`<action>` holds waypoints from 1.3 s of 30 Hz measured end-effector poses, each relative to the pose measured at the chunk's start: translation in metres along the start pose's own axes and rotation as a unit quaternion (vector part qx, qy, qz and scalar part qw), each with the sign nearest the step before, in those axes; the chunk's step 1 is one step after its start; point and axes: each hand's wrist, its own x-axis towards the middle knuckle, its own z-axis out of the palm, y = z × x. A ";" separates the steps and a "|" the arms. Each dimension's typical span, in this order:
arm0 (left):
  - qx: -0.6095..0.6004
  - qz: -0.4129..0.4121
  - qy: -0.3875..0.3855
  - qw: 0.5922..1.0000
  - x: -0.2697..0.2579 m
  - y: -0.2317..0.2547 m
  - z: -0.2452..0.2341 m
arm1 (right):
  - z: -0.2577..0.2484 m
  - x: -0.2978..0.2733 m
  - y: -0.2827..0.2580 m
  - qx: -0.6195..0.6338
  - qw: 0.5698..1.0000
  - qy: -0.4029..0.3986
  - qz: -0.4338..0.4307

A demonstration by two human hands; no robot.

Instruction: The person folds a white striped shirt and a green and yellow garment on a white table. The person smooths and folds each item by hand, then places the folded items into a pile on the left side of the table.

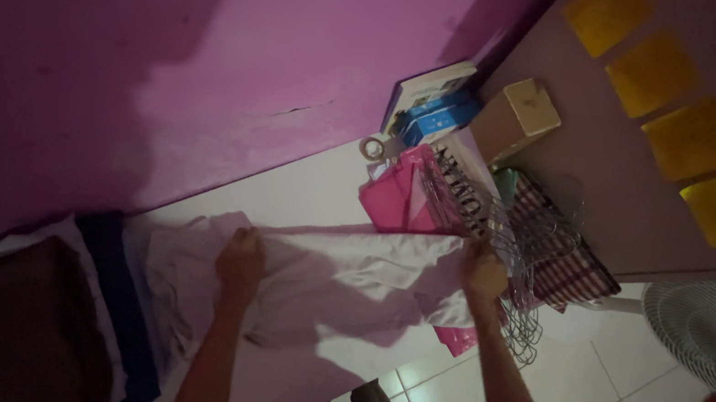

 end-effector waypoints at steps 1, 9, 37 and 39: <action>-0.023 0.007 -0.015 1.000 -0.005 -0.003 -0.001 | -0.007 0.001 0.003 0.049 0.998 -0.025 -0.017; -0.130 -0.006 -0.095 0.987 -0.034 -0.018 -0.012 | -0.016 0.012 0.020 0.317 0.930 -0.185 -0.022; -0.068 -0.314 -0.082 0.944 -0.110 -0.072 -0.072 | -0.038 -0.128 -0.129 0.276 0.937 0.032 -0.213; -0.078 -0.298 -0.152 0.939 -0.113 -0.077 -0.075 | -0.021 -0.149 -0.160 0.299 0.919 -0.026 -0.256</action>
